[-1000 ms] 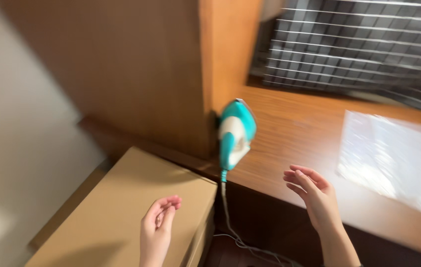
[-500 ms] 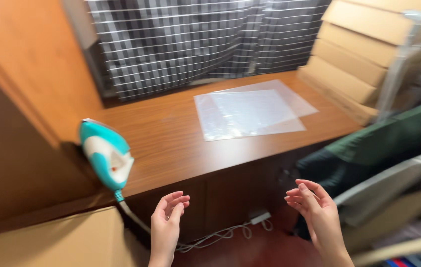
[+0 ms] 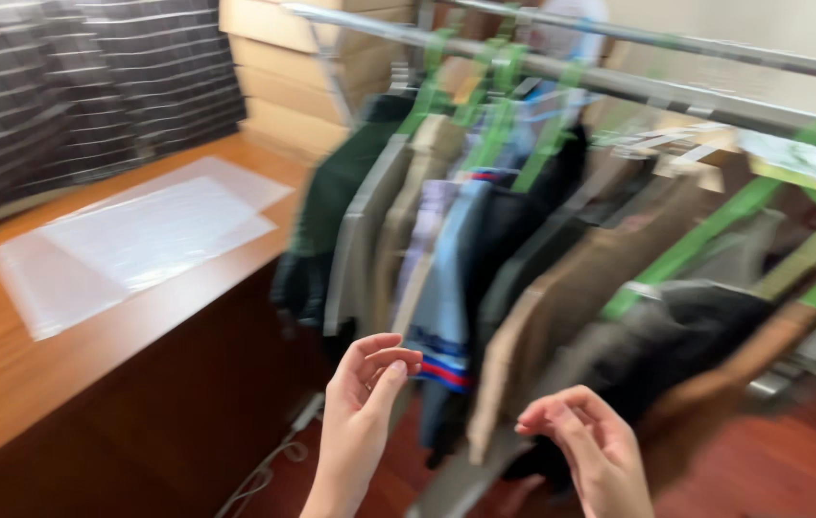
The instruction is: The person irons a denim skirt on a wooden table using a teal and white iron, then folds it and places it into a clear plastic bag. The bagged skirt is placed into a cardboard box, which is then closed.
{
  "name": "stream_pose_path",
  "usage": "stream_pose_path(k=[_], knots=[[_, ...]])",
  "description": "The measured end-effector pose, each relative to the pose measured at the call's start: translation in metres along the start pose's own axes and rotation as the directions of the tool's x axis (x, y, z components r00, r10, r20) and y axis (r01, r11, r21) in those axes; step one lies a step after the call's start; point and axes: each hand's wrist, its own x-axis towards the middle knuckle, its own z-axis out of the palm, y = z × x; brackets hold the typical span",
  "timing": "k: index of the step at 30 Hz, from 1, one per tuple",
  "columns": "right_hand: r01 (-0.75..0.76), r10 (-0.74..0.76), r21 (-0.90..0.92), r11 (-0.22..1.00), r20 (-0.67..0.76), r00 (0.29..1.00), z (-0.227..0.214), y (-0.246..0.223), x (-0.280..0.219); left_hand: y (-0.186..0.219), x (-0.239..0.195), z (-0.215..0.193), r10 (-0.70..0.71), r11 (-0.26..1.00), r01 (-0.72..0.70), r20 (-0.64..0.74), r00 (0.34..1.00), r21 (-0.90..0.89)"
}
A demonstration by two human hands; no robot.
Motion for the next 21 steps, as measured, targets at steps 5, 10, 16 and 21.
stream_pose_path(k=[5, 10, 16, 21], knots=[[-0.231, 0.214, -0.003, 0.973, -0.361, 0.908, -0.107, -0.038, -0.050, -0.036, -0.026, 0.114, 0.030, 0.999, -0.037, 0.251, 0.968, 0.021], [-0.163, 0.116, -0.042, 0.986, -0.530, 0.840, -0.170, -0.051, -0.092, -0.069, -0.052, 0.198, 0.063, 0.992, -0.099, 0.390, 0.918, 0.074], [-0.258, 0.199, -0.006, 0.966, -0.617, 0.761, -0.149, -0.086, -0.100, -0.074, -0.068, 0.246, 0.523, 0.734, -0.636, 0.399, 0.753, 0.238], [-0.106, 0.078, -0.010, 0.994, -0.605, 0.792, -0.128, -0.118, -0.058, -0.065, -0.064, 0.287, 0.553, 0.671, -0.725, 0.549, 0.627, 0.153]])
